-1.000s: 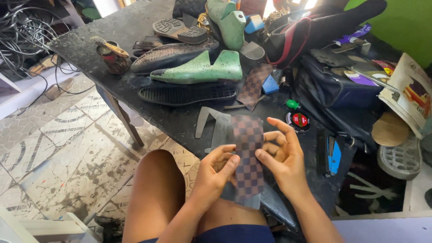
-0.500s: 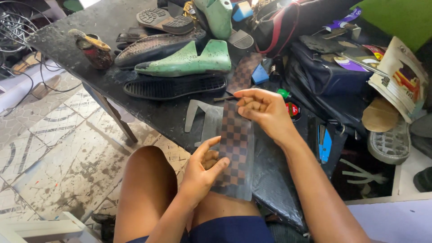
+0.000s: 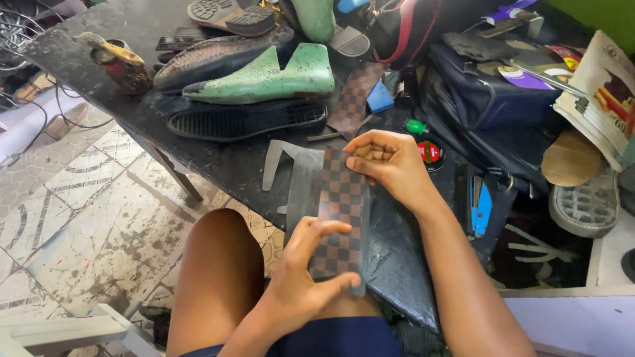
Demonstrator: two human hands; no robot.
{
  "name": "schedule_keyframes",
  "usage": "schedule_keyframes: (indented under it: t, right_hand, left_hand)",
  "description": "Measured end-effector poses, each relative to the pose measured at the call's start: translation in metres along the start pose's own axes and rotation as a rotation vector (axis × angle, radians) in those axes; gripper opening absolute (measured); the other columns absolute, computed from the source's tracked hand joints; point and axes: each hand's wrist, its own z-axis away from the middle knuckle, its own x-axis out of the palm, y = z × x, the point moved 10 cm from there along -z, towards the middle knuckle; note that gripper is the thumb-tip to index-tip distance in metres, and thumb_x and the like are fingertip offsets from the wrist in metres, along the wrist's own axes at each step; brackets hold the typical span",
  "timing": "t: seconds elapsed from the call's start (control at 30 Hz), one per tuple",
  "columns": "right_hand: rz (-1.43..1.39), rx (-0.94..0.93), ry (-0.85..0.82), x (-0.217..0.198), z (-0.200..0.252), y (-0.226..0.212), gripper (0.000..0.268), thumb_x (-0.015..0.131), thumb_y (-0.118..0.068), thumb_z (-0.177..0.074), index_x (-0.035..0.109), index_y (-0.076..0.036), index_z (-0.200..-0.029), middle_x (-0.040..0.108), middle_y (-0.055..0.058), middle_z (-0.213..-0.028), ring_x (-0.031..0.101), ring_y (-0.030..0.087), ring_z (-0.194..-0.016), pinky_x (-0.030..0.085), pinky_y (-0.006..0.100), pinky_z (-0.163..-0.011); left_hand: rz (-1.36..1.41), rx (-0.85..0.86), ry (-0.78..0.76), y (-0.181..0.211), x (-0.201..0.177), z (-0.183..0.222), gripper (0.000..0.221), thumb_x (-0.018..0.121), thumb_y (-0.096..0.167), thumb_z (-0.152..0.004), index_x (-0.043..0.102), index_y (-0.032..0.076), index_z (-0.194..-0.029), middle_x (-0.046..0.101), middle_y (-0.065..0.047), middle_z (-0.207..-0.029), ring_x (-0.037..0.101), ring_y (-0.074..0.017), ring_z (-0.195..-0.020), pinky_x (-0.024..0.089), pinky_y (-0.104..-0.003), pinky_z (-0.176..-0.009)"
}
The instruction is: The person aligns a checkered pattern strip onto a gray leather shoe component on the workbench, pressing the edges to position it. They then open a tin of adhesive and use a brush to spread the glue over a leather strip, re-dipping the brush and coating the surface.
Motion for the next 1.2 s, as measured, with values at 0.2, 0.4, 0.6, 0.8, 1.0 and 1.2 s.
schedule_keyframes:
  t: [0.2, 0.4, 0.6, 0.8, 1.0, 1.2]
  right_hand:
    - [0.018, 0.003, -0.015, -0.003, -0.002, 0.007, 0.016, 0.078, -0.003, -0.086, 0.074, 0.0, -0.102, 0.069, -0.002, -0.079, 0.055, 0.001, -0.06, 0.041, 0.019, -0.051]
    - [-0.031, 0.036, -0.013, -0.007, -0.001, 0.017, 0.015, 0.076, -0.005, -0.088, 0.074, 0.0, -0.102, 0.069, -0.001, -0.078, 0.059, 0.002, -0.061, 0.045, 0.019, -0.05]
    - [-0.04, 0.068, -0.018, -0.002, 0.0, 0.021, 0.015, 0.077, -0.005, -0.088, 0.074, 0.004, -0.1, 0.07, 0.003, -0.076, 0.059, 0.006, -0.056, 0.044, 0.021, -0.047]
    - [-0.106, 0.069, -0.046, -0.002, -0.001, 0.021, 0.019, 0.076, -0.006, -0.088, 0.074, 0.002, -0.105, 0.072, 0.002, -0.08, 0.062, 0.005, -0.06, 0.049, 0.022, -0.053]
    - [0.025, 0.058, -0.005, -0.012, -0.001, 0.025, 0.015, 0.078, -0.005, -0.088, 0.077, -0.001, -0.102, 0.072, -0.002, -0.081, 0.061, 0.001, -0.067, 0.044, 0.018, -0.057]
    - [-0.031, -0.028, -0.01, -0.015, -0.004, 0.019, 0.016, 0.08, -0.003, -0.084, 0.075, 0.0, -0.099, 0.075, -0.002, -0.086, 0.066, 0.001, -0.076, 0.05, 0.018, -0.068]
  left_hand:
    - [-0.225, -0.036, 0.081, -0.024, 0.006, 0.015, 0.054, 0.076, -0.002, -0.068, 0.068, 0.01, -0.12, 0.058, -0.013, -0.125, 0.062, -0.0282, -0.115, 0.052, -0.033, -0.099]
    - [-0.514, 0.214, 0.356, 0.026, -0.013, 0.013, 0.042, 0.078, 0.005, -0.064, 0.072, 0.013, -0.105, 0.059, -0.014, -0.128, 0.057, -0.0306, -0.116, 0.046, -0.037, -0.09]
    - [-0.486, 0.282, 0.361, 0.027, -0.015, 0.017, 0.03, 0.078, 0.003, -0.083, 0.074, 0.003, -0.113, 0.071, -0.004, -0.097, 0.068, -0.0216, -0.093, 0.048, -0.034, -0.084]
    - [-0.551, 0.414, 0.336, 0.042, -0.014, 0.022, 0.03, 0.072, 0.0, -0.08, 0.074, 0.004, -0.11, 0.074, -0.008, -0.112, 0.072, -0.0234, -0.104, 0.05, -0.036, -0.088]
    - [-0.554, 0.447, 0.27, 0.036, 0.0, 0.027, 0.031, 0.074, 0.002, -0.08, 0.076, 0.006, -0.11, 0.073, -0.004, -0.106, 0.072, -0.0195, -0.101, 0.046, -0.036, -0.086]
    - [-0.493, 0.472, 0.243, 0.033, 0.007, 0.028, 0.032, 0.075, 0.005, -0.077, 0.077, 0.008, -0.109, 0.072, -0.002, -0.105, 0.068, -0.0193, -0.097, 0.042, -0.036, -0.086]
